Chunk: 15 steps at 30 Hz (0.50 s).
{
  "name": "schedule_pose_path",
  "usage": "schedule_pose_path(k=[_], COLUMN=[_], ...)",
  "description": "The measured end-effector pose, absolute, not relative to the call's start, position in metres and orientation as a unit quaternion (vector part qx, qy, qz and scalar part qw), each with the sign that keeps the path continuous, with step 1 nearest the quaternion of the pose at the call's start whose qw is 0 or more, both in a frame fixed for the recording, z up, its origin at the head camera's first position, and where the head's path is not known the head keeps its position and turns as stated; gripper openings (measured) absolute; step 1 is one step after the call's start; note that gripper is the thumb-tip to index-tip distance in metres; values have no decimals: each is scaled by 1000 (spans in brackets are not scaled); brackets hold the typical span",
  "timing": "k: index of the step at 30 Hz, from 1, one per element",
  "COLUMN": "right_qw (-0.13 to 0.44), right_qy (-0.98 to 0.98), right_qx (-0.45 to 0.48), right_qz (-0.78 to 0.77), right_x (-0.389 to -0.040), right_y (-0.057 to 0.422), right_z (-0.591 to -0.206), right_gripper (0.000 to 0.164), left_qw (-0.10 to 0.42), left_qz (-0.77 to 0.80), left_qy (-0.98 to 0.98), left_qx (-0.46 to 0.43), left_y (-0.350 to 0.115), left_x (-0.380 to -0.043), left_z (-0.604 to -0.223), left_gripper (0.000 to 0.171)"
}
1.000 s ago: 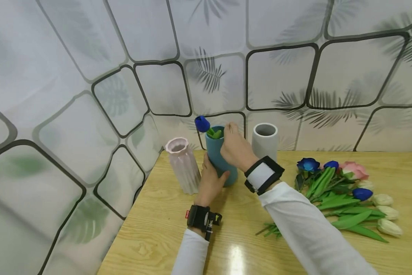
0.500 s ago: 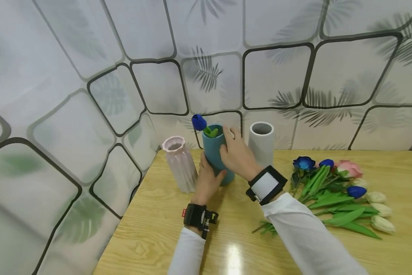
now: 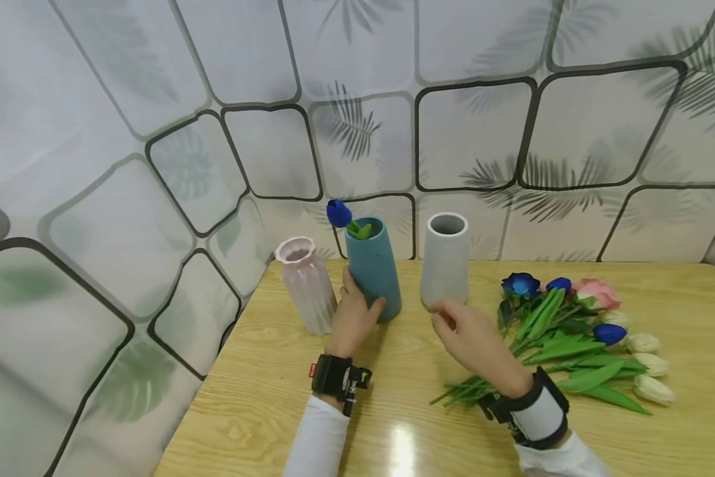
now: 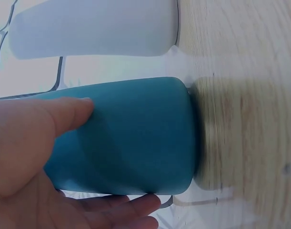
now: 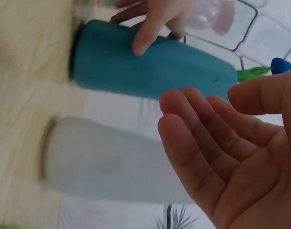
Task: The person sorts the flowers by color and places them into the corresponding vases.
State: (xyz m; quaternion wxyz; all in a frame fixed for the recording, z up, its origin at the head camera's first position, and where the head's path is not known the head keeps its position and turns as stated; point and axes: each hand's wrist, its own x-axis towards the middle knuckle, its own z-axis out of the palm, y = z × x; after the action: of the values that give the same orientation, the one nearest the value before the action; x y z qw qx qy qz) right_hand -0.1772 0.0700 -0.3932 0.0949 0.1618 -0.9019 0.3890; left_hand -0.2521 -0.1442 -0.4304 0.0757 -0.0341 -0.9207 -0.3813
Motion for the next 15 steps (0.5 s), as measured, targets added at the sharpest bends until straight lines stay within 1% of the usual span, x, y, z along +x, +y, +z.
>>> schedule_pose_path(k=[3,7,9,12,15], right_qw=[78,71,54,-1,-78], right_qy=[-910,-918,-926,-937,-941], right_qx=[147,144,143,145,145], right_qz=[380,363,346,317,295], right_x=[-172,-170,-170,-169,-170], right_y=[85,103,113,130,147], right_z=[-398,-399,-399,-398,-398], right_gripper=[23,24,24,26,30], left_qw=[77,78,77,72,67], left_qz=[-374,-367,-366,-367,-370], left_qy=[-923,-926,-926,-926,-925], left_qx=[-38,-42,-43,-45,-50], left_y=[-145,-146,-147,-147,-147], left_x=[-251,-249,-247,-244,-242], left_z=[-429,-429,-429,-428,-427], left_gripper=[96,95,95,94,93])
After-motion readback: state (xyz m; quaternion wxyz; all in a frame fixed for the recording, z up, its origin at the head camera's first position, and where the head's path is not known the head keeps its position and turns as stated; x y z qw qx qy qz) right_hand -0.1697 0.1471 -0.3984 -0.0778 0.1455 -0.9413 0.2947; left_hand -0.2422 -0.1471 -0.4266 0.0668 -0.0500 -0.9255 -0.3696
